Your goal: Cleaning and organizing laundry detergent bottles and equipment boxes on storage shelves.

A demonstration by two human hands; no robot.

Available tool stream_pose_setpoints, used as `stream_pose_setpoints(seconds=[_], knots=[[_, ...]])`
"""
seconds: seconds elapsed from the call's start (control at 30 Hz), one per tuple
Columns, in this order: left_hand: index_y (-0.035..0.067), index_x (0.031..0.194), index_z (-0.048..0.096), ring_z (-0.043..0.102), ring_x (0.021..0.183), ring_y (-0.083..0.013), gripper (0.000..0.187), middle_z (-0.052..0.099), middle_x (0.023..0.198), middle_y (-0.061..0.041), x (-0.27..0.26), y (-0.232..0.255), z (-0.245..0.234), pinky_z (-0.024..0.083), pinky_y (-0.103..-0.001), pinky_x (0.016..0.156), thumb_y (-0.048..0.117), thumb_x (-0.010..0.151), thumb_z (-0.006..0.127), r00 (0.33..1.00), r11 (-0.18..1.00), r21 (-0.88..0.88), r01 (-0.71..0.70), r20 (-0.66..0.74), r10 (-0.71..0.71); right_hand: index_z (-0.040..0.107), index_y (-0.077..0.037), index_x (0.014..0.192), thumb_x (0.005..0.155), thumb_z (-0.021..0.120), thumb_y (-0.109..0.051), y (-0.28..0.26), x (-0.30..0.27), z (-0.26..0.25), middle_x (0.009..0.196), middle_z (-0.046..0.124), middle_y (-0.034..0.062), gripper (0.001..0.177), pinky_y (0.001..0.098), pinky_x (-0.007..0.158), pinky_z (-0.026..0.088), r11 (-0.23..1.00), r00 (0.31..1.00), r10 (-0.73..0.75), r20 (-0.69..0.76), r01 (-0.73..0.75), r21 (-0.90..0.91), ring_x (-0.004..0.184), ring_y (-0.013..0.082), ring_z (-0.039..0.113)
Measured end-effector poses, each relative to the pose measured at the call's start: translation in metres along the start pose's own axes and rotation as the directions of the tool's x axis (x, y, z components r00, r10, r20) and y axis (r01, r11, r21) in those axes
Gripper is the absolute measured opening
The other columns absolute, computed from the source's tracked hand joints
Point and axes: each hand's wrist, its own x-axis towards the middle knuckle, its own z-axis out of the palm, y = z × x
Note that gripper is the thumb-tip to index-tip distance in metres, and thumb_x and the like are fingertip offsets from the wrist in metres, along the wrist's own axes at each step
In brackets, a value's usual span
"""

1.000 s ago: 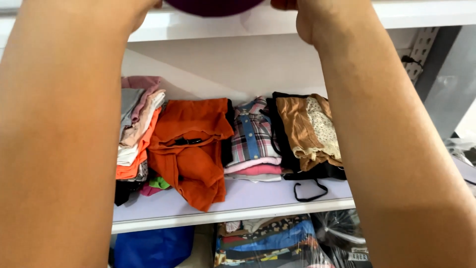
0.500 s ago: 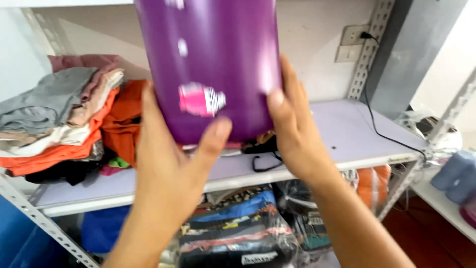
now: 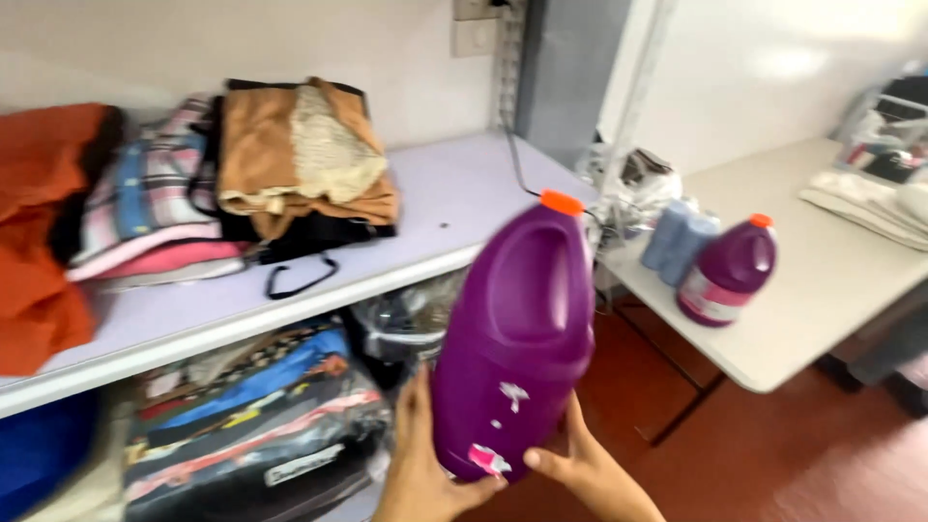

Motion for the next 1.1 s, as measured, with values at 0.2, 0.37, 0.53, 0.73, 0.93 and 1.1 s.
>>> stream_pose_setpoints(seconds=[0.2, 0.37, 0.53, 0.73, 0.93, 1.1], knots=[[0.006, 0.157, 0.005, 0.026, 0.146, -0.0497, 0.151, 0.016, 0.155, -0.028, -0.022, 0.009, 0.124, 0.039, -0.053, 0.115, 0.027, 0.045, 0.105, 0.953, 0.989, -0.141, 0.051, 0.304, -0.006, -0.006, -0.017, 0.164, 0.069, 0.087, -0.031, 0.072, -0.081, -0.082, 0.162, 0.028, 0.0218, 0.134, 0.0506, 0.119, 0.03, 0.999, 0.952, -0.034, -0.303, 0.039, 0.01, 0.151, 0.0352, 0.028], [0.006, 0.158, -0.004, 0.029, 0.145, -0.0501, 0.154, 0.009, 0.157, -0.03, -0.039, -0.015, 0.203, 0.042, -0.056, 0.114, 0.028, 0.048, 0.102, 0.861, 0.959, -0.232, 0.163, 0.509, -0.023, -0.008, -0.027, 0.164, 0.058, 0.092, -0.014, 0.107, -0.125, -0.113, 0.159, 0.036, 0.0174, 0.146, 0.054, 0.117, 0.034, 0.994, 0.819, 0.114, -0.562, -0.098, 0.058, 0.146, 0.0311, 0.034], [0.009, 0.158, -0.009, 0.01, 0.152, -0.0518, 0.156, 0.002, 0.163, -0.03, -0.058, -0.095, 0.287, 0.022, -0.067, 0.117, 0.043, 0.06, 0.107, 0.746, 0.99, -0.129, 0.059, 0.665, 0.043, 0.007, -0.021, 0.162, 0.058, 0.094, -0.003, 0.198, -0.145, -0.142, 0.14, 0.056, 0.0213, 0.136, 0.0534, 0.109, 0.044, 0.997, 0.707, 0.071, -0.703, -0.081, 0.02, 0.136, 0.0322, 0.053], [0.008, 0.161, -0.006, 0.01, 0.158, -0.0429, 0.153, 0.006, 0.169, -0.02, -0.002, -0.078, 0.318, 0.009, -0.064, 0.125, 0.051, 0.06, 0.101, 0.683, 0.991, -0.119, 0.057, 0.729, 0.049, 0.014, -0.022, 0.161, 0.054, 0.092, 0.0, 0.141, -0.113, -0.146, 0.138, 0.055, 0.0117, 0.135, 0.0479, 0.103, 0.05, 0.975, 0.464, 0.216, -0.859, -0.143, 0.168, 0.132, 0.0261, 0.056], [0.007, 0.163, -0.008, 0.009, 0.157, -0.047, 0.152, 0.001, 0.17, -0.026, 0.066, -0.089, 0.352, 0.018, -0.062, 0.124, 0.055, 0.065, 0.097, 0.532, 0.98, -0.19, 0.065, 0.837, 0.127, 0.022, -0.016, 0.157, 0.051, 0.094, 0.007, 0.176, -0.09, -0.195, 0.134, 0.059, 0.0151, 0.13, 0.0463, 0.104, 0.049, 0.994, 0.421, 0.107, -0.901, -0.06, 0.091, 0.128, 0.0276, 0.06], [0.002, 0.164, -0.011, 0.01, 0.159, -0.0484, 0.15, 0.004, 0.168, -0.03, 0.11, -0.081, 0.365, 0.015, -0.063, 0.124, 0.052, 0.073, 0.098, 0.434, 0.951, -0.308, 0.019, 0.86, 0.27, 0.031, -0.01, 0.153, 0.051, 0.094, 0.009, 0.206, -0.082, -0.232, 0.13, 0.062, 0.0151, 0.121, 0.0461, 0.102, 0.055, 0.992, 0.417, 0.098, -0.903, -0.118, 0.053, 0.121, 0.0272, 0.064]])
